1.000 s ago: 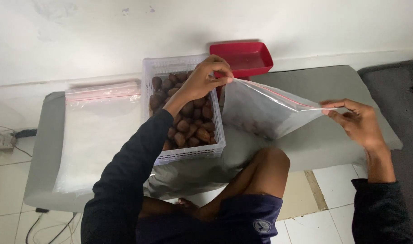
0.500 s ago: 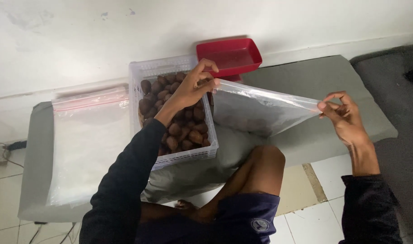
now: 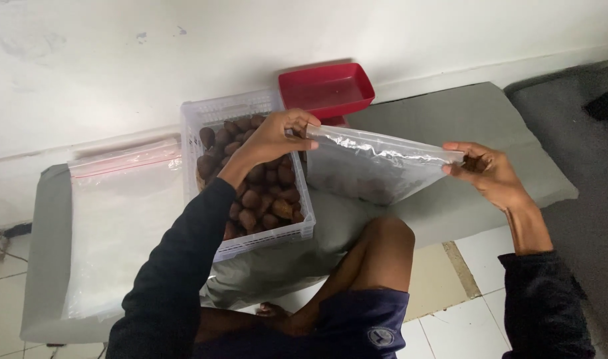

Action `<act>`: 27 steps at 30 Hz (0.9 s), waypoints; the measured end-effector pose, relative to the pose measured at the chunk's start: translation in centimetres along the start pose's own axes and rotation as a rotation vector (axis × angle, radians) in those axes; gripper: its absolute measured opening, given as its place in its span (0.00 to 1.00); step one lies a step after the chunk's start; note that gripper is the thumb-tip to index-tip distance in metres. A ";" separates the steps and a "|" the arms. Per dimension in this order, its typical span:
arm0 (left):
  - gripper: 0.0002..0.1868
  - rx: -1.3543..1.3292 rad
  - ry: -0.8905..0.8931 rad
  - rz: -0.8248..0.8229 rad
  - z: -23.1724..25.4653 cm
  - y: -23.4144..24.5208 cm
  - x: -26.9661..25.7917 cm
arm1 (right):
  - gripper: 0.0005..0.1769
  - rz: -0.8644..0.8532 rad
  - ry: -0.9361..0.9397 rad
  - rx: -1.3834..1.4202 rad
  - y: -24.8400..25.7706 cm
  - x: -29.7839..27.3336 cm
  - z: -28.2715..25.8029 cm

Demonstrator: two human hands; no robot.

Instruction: Packing small brown fruits into a plastic zip-lock bag and sealing it.

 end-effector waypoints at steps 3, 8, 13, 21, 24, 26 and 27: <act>0.12 0.157 -0.148 0.055 0.2 0.3 0.7 | 0.21 0.002 0.045 -0.014 0.1 0.0 0.0; 0.11 0.191 -0.212 0.081 0.4 -0.2 0.7 | 0.16 -0.001 0.203 -0.059 -0.2 0.0 -0.5; 0.10 0.259 -0.289 0.119 1.0 0.0 0.5 | 0.11 -0.001 0.359 -0.111 0.2 -0.4 -0.5; 0.15 0.109 -0.168 0.075 -1.7 -0.6 0.9 | 0.17 0.014 0.091 0.076 0.1 0.5 1.8; 0.19 -0.032 -0.034 0.096 -2.0 -0.7 0.6 | 0.17 0.034 0.108 0.248 0.2 1.6 4.5; 0.18 -0.060 -0.029 0.097 -3.4 -1.0 1.0 | 0.13 0.046 0.165 0.205 -0.1 2.0 5.1; 0.17 -0.088 -0.023 0.099 -4.2 -1.2 1.2 | 0.11 0.057 0.220 0.164 -0.1 2.2 5.2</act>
Point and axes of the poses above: each hand's wrist, its own x-axis towards the middle knuckle, its own y-axis out of the back of the hand, z = x × y, the point moved 10 cm from there along x, towards the middle knuckle, and after that the axes turned 4 degrees about x, right-handed, at the moved point
